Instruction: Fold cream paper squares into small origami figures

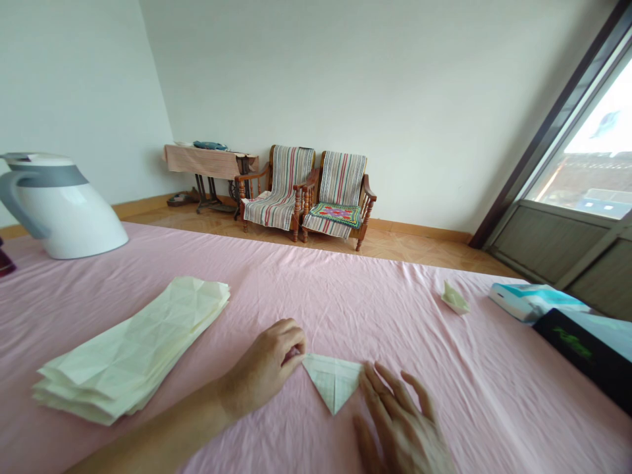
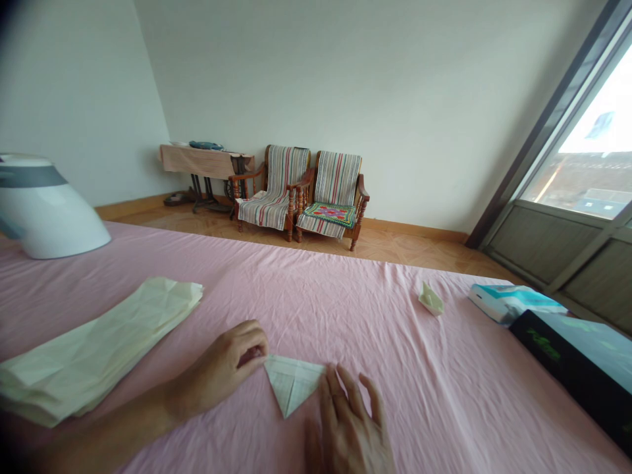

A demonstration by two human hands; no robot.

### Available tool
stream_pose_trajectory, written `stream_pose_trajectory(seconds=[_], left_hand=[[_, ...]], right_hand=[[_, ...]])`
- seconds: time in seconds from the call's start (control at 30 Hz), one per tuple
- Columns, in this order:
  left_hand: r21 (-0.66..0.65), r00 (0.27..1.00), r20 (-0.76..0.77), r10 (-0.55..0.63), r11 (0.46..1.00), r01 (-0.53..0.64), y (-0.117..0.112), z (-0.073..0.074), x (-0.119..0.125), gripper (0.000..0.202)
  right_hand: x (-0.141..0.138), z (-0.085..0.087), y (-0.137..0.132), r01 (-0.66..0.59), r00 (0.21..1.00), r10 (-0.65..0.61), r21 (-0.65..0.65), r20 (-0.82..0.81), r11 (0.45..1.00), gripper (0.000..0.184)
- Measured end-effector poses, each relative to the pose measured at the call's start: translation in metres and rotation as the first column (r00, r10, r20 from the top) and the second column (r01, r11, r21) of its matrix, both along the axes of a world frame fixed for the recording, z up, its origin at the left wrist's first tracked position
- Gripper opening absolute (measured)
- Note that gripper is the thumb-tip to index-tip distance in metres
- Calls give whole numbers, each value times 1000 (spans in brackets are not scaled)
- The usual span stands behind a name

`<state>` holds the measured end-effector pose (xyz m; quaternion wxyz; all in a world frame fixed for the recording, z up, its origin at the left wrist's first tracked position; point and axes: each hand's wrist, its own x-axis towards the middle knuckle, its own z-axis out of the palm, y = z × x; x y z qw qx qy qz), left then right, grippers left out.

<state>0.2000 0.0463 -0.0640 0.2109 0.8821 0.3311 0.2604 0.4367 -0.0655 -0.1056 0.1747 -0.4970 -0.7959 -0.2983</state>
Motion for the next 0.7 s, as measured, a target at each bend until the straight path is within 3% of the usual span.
stream_pose_trajectory(seconds=[0.23,0.47,0.7], left_hand=[[176,973,-204,-106,974,143,-14,0,-10,23],[179,965,-200,-169,962,206,-28,6,-13,32],[137,976,-181,-122,980,148,-29,8,-11,26]], right_hand=[[1,2,2,-68,998,69,22,-10,997,33],[1,-3,4,-158,986,159,6,-41,987,36],[1,-1,2,-66,998,66,-20,-18,998,36]])
